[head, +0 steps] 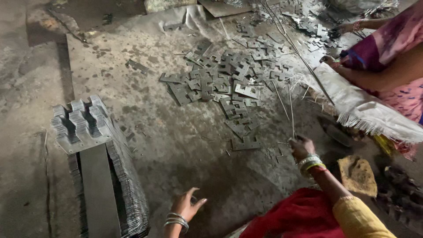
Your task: The person picks up metal E-shaped pieces one by one from a pile on the floor and stacks them vertically onto a metal core structure.
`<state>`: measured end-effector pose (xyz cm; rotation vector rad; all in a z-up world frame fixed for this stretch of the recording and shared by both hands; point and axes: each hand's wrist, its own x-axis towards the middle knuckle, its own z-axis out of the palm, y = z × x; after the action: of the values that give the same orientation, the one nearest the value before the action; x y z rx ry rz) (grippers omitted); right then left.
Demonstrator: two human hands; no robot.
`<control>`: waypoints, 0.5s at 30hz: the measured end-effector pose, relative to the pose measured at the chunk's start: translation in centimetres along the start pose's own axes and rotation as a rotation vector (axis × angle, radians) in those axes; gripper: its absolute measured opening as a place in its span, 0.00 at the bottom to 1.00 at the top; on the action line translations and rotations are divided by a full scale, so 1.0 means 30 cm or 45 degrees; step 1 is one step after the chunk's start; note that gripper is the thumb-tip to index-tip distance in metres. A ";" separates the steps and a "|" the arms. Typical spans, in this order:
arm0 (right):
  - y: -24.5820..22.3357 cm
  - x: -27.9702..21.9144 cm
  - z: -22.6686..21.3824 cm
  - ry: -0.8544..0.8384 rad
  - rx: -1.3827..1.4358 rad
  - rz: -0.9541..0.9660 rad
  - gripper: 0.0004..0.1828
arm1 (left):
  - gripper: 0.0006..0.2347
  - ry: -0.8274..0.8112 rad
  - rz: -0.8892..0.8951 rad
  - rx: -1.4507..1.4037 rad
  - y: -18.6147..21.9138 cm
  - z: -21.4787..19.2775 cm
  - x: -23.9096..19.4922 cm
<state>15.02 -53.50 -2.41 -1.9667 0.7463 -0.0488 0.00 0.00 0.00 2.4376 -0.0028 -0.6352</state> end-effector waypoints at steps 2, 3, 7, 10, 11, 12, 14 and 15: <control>-0.026 0.050 0.036 0.025 0.255 -0.008 0.33 | 0.29 0.004 -0.013 0.002 -0.016 0.026 0.012; -0.043 0.080 0.054 0.038 0.388 -0.013 0.32 | 0.29 0.010 -0.019 0.008 -0.023 0.032 0.024; -0.142 0.224 0.141 0.255 0.261 -0.210 0.28 | 0.28 0.054 0.033 -0.058 -0.071 0.081 0.038; -0.232 0.352 0.164 0.427 0.030 -0.280 0.25 | 0.31 -0.049 -0.058 -0.008 -0.127 0.106 0.074; -0.260 0.394 0.159 0.464 -0.048 -0.327 0.24 | 0.33 -0.101 -0.099 0.008 -0.144 0.107 0.098; -0.282 0.431 0.166 0.502 -0.127 -0.375 0.24 | 0.35 -0.154 -0.140 0.023 -0.159 0.106 0.122; -0.311 0.496 0.157 0.436 -0.188 -0.271 0.21 | 0.34 -0.259 -0.195 0.048 -0.167 0.109 0.162; -0.312 0.515 0.155 0.404 -0.222 -0.215 0.20 | 0.33 -0.317 -0.222 0.060 -0.170 0.112 0.175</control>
<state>33.60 -54.88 -1.34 -2.2144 0.8064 -0.4179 2.42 1.46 -7.53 2.4048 0.0956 -1.0239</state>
